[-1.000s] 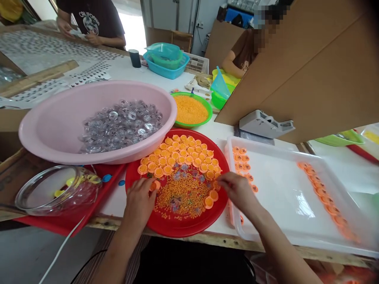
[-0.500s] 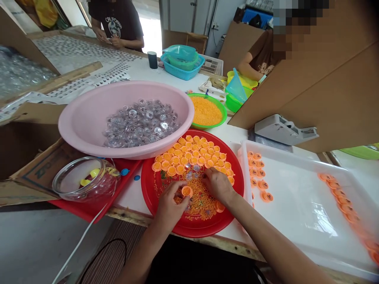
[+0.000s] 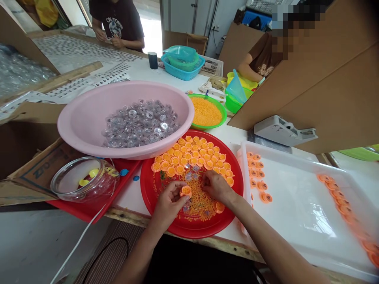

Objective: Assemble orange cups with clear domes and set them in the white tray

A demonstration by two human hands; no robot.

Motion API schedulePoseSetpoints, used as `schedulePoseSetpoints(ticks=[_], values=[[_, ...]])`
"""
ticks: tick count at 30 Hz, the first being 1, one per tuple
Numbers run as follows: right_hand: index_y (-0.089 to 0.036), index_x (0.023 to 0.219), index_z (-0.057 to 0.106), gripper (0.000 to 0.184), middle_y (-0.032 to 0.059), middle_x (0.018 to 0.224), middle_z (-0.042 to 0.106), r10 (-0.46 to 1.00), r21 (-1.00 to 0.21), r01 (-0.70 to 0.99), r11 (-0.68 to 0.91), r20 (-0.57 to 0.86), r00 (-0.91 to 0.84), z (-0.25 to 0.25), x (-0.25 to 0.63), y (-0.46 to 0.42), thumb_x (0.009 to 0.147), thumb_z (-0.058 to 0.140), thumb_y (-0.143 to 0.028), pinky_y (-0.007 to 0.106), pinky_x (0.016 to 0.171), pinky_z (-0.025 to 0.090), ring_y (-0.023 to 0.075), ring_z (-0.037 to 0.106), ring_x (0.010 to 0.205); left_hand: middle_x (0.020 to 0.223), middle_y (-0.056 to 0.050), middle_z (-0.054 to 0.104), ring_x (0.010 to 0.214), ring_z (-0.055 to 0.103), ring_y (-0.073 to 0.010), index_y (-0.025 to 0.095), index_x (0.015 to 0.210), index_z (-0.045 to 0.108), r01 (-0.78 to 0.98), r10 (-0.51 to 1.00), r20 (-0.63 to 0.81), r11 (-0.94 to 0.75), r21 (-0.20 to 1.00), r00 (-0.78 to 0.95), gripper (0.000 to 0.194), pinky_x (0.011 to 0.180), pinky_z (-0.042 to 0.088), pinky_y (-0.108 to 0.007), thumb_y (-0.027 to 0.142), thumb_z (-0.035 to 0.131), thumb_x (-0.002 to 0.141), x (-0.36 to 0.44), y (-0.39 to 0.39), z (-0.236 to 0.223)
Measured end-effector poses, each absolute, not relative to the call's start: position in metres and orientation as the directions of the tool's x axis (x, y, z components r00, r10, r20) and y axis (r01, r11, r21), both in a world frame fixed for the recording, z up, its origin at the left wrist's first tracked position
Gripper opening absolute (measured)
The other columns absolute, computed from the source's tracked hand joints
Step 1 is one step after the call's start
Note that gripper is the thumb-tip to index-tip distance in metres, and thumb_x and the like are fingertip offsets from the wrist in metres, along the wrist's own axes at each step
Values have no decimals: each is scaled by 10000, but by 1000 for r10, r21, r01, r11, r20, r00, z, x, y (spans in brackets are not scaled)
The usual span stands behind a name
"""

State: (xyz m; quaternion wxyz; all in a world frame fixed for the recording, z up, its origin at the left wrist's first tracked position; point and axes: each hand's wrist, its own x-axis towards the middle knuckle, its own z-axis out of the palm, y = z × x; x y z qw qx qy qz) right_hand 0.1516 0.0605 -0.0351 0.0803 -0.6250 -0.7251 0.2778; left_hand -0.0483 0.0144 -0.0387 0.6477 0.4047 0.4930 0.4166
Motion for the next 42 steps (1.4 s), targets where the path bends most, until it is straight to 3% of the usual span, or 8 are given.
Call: schedulePoseSetpoints(ticks=[8, 14, 17, 20, 24, 28, 35, 42], values=[[-185, 776, 560, 216, -6, 735, 568, 955, -599, 799, 46, -208, -211, -35, 154, 56, 624, 607, -37, 238, 575, 381, 131, 496, 632, 952, -7, 672, 776, 656, -148, 199, 1008, 615, -263, 905, -392, 424, 867, 166, 389, 699, 540, -270, 317, 770, 670, -52, 15, -30], [-181, 640, 594, 109, -14, 699, 589, 938, -714, 697, 60, -198, -284, -31, 159, 49, 678, 621, -82, 239, 600, 429, 127, 536, 642, 901, 1, 653, 763, 623, -136, 193, 975, 631, -260, 888, -418, 457, 850, 195, 339, 679, 521, -244, 296, 768, 682, -47, 12, -31], [-193, 721, 616, 47, -12, 706, 607, 939, -859, 509, -60, -222, -264, -19, 158, 38, 720, 662, -185, 257, 623, 465, 142, 571, 677, 888, -2, 652, 763, 605, -130, 195, 1012, 641, -277, 889, -397, 450, 849, 228, 338, 665, 511, -227, 287, 751, 706, -44, 11, -25], [-203, 804, 618, 141, -13, 720, 603, 941, -951, 241, -196, -251, -227, -5, 153, 26, 713, 712, -257, 273, 637, 475, 149, 574, 690, 872, 3, 650, 741, 614, -134, 202, 999, 625, -345, 888, -391, 455, 821, 240, 340, 662, 528, -247, 279, 761, 697, -40, 11, -20], [-209, 848, 617, 118, -11, 725, 585, 950, -963, 182, -198, -235, -208, 5, 147, 14, 767, 673, -275, 274, 638, 457, 141, 550, 685, 964, -13, 651, 849, 637, -178, 201, 933, 607, -402, 879, -393, 473, 784, 269, 324, 772, 555, -349, 265, 786, 670, -37, 11, -20], [-202, 842, 611, 84, -3, 730, 595, 945, -964, 164, -211, -244, -216, 3, 146, 8, 816, 623, -280, 281, 650, 452, 141, 549, 684, 981, -31, 658, 871, 627, -174, 187, 956, 629, -353, 867, -382, 483, 801, 320, 314, 798, 538, -322, 248, 778, 687, -37, 10, -20], [-204, 784, 561, 172, -28, 687, 605, 953, -964, 2, -265, -262, -154, -2, 145, 5, 761, 714, -279, 255, 639, 459, 125, 577, 659, 962, -38, 648, 890, 610, -191, 183, 990, 660, -319, 854, -375, 490, 811, 360, 312, 818, 524, -342, 272, 761, 709, -36, 7, -21], [-221, 886, 660, 237, -20, 738, 665, 954, -957, 28, -290, -291, -73, -4, 149, 5, 675, 766, -240, 256, 682, 496, 141, 623, 714, 947, -44, 646, 871, 587, -174, 174, 990, 667, -270, 846, -387, 495, 826, 366, 319, 762, 511, -283, 302, 758, 713, -35, 8, -16]])
